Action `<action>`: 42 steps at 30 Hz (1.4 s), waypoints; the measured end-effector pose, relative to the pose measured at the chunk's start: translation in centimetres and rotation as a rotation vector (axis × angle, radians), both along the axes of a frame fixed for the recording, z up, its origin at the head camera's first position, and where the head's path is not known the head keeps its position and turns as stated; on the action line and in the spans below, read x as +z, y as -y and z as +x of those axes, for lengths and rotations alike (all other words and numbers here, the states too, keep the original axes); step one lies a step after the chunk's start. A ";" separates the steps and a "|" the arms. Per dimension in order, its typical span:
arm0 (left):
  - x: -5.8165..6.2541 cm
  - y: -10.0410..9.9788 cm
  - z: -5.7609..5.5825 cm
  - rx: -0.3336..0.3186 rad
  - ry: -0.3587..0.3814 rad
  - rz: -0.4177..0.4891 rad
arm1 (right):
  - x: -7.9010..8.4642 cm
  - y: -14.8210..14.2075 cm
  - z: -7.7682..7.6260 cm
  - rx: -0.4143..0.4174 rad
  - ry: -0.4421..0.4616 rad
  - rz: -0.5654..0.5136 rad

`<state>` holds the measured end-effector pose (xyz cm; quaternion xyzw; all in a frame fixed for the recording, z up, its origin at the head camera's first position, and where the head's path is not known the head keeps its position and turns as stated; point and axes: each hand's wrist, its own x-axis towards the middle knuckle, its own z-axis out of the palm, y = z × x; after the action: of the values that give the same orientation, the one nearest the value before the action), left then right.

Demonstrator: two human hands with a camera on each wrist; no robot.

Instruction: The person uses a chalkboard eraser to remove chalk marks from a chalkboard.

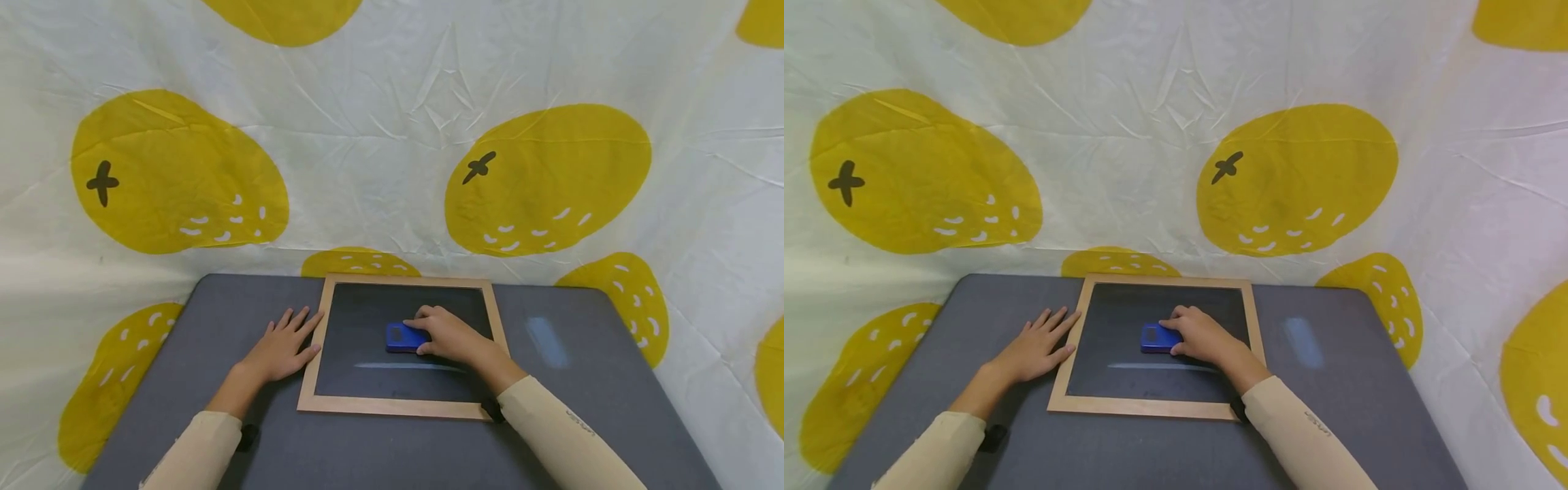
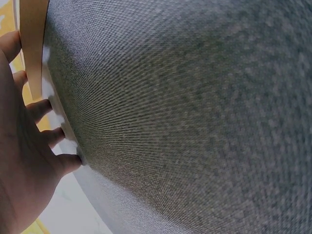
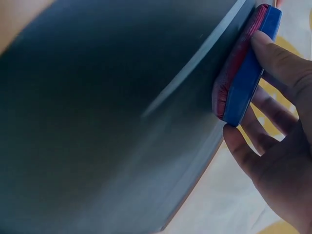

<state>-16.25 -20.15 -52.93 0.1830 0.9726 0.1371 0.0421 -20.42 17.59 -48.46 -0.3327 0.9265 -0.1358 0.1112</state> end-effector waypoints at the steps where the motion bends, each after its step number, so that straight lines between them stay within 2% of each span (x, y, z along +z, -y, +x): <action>1: 0.1 0.0 0.1 0.000 -0.001 0.002 | 0.0 0.5 -0.1 0.008 -0.002 0.001; 7: 0.3 -0.1 0.0 -0.001 -0.009 -0.002 | 0.1 3.2 -0.9 0.043 -0.018 0.025; 21: 0.5 -0.5 -0.6 0.010 0.013 -0.043 | 0.6 10.2 -3.0 0.059 -0.061 0.142; 27: 0.7 -0.6 -0.6 0.009 0.019 -0.041 | 0.9 11.6 -3.7 0.043 -0.021 0.143; 36: 0.7 -0.3 -0.3 0.007 0.027 -0.038 | 1.6 12.7 -3.8 0.065 0.017 0.140; 42: 0.1 -0.1 -0.2 0.009 0.029 -0.033 | 1.4 13.0 -3.3 0.057 0.030 0.155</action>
<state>-16.49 -20.07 -52.82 0.1760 0.9748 0.1239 0.0584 -23.68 4.58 -47.03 -0.3471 0.9227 -0.0653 0.1544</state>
